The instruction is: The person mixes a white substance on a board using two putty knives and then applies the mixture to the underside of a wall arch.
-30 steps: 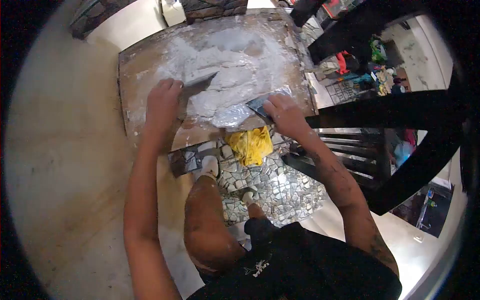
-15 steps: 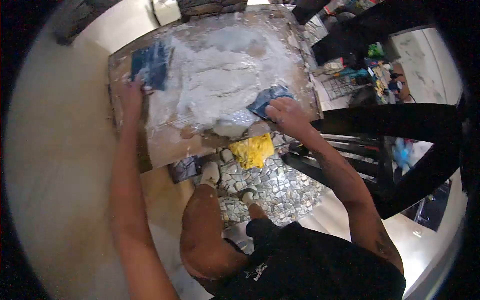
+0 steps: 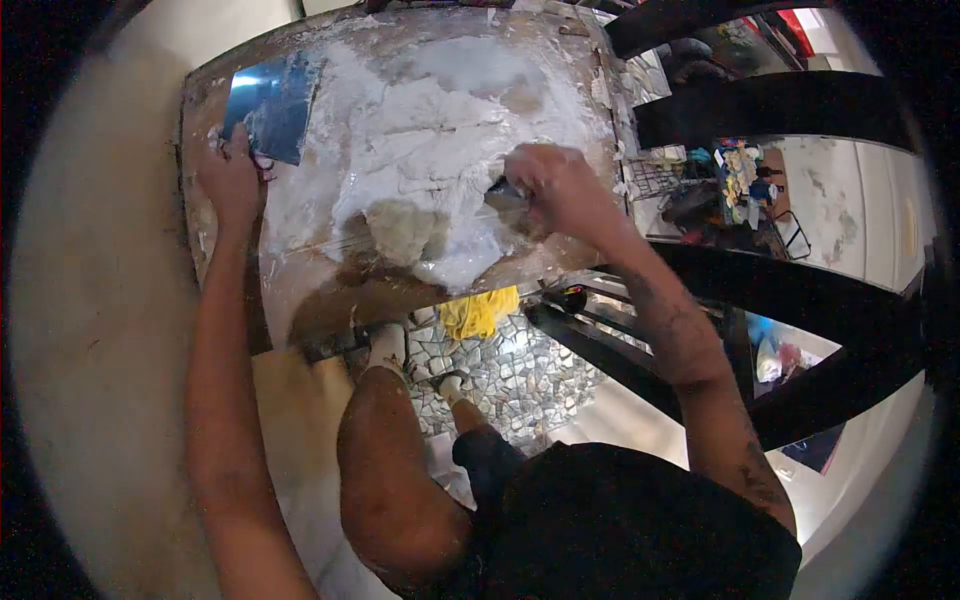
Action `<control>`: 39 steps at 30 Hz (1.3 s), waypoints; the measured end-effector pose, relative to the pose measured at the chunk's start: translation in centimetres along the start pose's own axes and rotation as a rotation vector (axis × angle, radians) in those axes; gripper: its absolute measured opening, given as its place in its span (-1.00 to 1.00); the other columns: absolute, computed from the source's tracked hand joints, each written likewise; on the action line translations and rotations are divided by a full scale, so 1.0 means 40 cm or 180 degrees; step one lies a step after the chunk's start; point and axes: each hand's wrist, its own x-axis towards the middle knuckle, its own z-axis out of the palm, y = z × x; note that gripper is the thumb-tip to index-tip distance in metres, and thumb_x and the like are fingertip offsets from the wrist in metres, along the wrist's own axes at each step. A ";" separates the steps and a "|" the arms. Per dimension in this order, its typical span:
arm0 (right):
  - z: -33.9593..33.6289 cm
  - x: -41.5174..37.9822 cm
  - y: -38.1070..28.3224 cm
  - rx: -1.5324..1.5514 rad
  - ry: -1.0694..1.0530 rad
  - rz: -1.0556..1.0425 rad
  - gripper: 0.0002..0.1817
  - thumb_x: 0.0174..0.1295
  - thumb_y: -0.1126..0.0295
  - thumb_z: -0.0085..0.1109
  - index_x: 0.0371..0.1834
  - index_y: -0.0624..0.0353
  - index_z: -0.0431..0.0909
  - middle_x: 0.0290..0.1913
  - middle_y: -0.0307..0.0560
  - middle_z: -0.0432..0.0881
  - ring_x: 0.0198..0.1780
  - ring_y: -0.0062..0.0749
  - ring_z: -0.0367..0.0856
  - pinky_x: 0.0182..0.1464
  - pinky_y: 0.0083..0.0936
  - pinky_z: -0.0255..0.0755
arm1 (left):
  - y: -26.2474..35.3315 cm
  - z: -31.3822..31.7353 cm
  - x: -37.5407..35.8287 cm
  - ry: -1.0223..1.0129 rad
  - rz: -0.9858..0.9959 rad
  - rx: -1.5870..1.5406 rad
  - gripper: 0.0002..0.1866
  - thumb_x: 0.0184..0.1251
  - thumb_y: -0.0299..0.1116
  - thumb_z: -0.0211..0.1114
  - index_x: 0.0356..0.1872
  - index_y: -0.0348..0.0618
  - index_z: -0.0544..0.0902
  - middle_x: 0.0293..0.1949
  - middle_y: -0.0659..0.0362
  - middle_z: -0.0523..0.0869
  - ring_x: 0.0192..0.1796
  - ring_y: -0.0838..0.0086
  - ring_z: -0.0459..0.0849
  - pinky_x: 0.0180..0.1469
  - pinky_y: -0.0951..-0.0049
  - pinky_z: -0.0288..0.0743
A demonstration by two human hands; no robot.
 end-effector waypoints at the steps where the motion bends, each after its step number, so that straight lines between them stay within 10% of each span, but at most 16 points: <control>1: -0.013 0.025 0.013 -0.0087 -0.0169 -0.0045 -0.75 -0.23 0.52 0.22 -0.43 0.21 0.40 -0.43 0.04 0.48 -0.32 0.02 0.51 -0.28 -0.21 0.39 | -0.009 0.002 0.000 0.0020 -0.0112 -0.0018 -0.75 0.32 -0.33 0.16 -0.16 -0.35 0.52 -0.46 0.05 0.59 -0.54 0.43 0.56 -0.56 0.43 0.45; 3: -0.037 0.081 0.047 -0.0270 -0.0492 -0.0123 -0.63 -0.21 0.33 0.33 -0.30 0.20 0.47 -0.33 0.09 0.54 -0.22 0.06 0.55 -0.13 -0.18 0.44 | 0.004 0.001 -0.001 0.0026 -0.0385 0.0024 -0.71 0.31 -0.31 0.17 -0.13 -0.39 0.51 -0.45 0.00 0.61 -0.46 0.33 0.59 -0.40 0.34 0.47; 7: -0.040 0.215 0.111 -0.0022 -0.0399 -0.0647 -0.79 -0.22 0.59 0.15 -0.47 0.26 0.37 -0.53 0.15 0.45 -0.35 0.17 0.47 -0.33 -0.14 0.34 | 0.075 -0.007 -0.003 -0.0144 -0.1448 -0.0316 -0.64 0.30 -0.27 0.19 -0.10 -0.43 0.50 -0.37 -0.09 0.64 -0.31 0.21 0.61 -0.17 0.26 0.42; 19: -0.001 0.385 0.238 -0.0191 -0.1009 -0.0743 -0.53 -0.37 0.48 0.40 -0.28 0.24 0.45 -0.43 0.17 0.58 -0.28 0.15 0.57 -0.26 -0.13 0.40 | 0.088 -0.005 -0.005 -0.0056 -0.0531 0.0492 -0.70 0.32 -0.32 0.17 -0.12 -0.41 0.48 -0.42 0.09 0.62 -0.45 0.40 0.58 -0.40 0.37 0.45; 24: -0.133 0.293 0.144 -0.0430 -0.1378 -0.0217 -0.59 -0.37 0.38 0.42 -0.39 0.24 0.47 -0.53 0.09 0.54 -0.41 0.04 0.53 -0.35 -0.22 0.35 | 0.049 0.003 -0.007 -0.0063 -0.1109 0.0093 -0.71 0.31 -0.30 0.16 -0.16 -0.40 0.50 -0.40 0.03 0.63 -0.37 0.34 0.60 -0.27 0.29 0.46; 29: -0.060 0.127 0.116 -0.0392 0.0295 -0.0208 -0.75 -0.17 0.42 0.31 -0.35 0.15 0.55 -0.37 0.01 0.54 -0.24 -0.09 0.55 -0.23 -0.26 0.43 | 0.082 -0.009 -0.004 -0.0014 -0.0351 0.0889 -0.70 0.29 -0.30 0.15 -0.14 -0.39 0.52 -0.28 -0.13 0.65 -0.19 0.07 0.63 -0.11 0.18 0.43; 39: -0.060 -0.057 -0.006 -0.0637 0.0735 -0.0381 -0.59 -0.18 0.56 0.17 -0.15 0.03 0.58 -0.27 -0.10 0.53 -0.24 -0.18 0.49 -0.23 -0.32 0.38 | 0.082 0.006 -0.009 0.0043 -0.0631 0.0398 -0.70 0.29 -0.30 0.14 -0.11 -0.35 0.53 -0.25 -0.15 0.64 -0.17 -0.02 0.61 -0.11 0.17 0.43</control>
